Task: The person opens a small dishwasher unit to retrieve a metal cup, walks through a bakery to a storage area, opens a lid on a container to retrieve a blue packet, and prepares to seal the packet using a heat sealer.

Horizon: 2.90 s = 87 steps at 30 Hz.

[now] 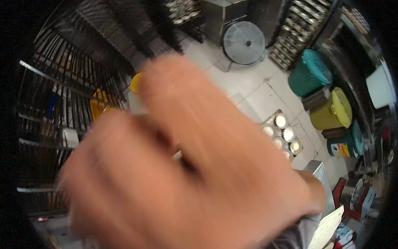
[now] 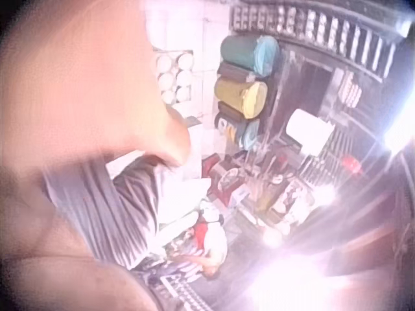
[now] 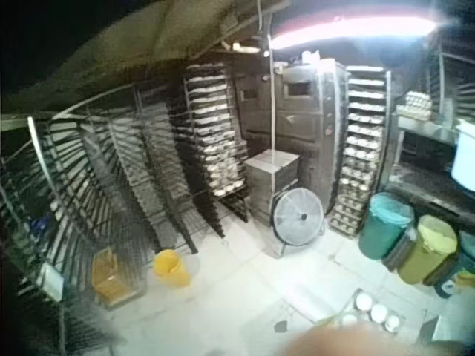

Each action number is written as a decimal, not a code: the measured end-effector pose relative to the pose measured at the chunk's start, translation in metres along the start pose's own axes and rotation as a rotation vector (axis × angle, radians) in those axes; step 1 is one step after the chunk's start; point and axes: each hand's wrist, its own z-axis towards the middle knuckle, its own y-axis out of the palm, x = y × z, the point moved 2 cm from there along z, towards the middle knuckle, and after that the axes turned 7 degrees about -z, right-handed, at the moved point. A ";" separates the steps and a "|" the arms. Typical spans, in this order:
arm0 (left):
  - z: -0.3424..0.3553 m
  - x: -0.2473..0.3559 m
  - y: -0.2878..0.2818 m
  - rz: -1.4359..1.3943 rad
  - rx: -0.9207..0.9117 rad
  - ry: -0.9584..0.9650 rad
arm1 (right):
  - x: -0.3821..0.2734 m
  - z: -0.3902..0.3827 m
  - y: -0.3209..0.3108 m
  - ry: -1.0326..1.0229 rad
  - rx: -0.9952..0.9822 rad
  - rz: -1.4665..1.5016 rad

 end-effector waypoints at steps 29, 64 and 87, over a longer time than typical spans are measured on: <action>-0.005 -0.063 -0.163 -0.225 -0.157 -0.117 | -0.112 -0.380 0.384 1.351 -0.942 0.348; 0.249 0.250 -0.422 -0.156 -0.024 -0.035 | 0.349 -0.280 0.499 1.641 -0.022 0.325; 0.617 0.733 -0.330 0.644 -0.719 0.241 | 0.352 -0.276 0.429 2.483 0.357 0.106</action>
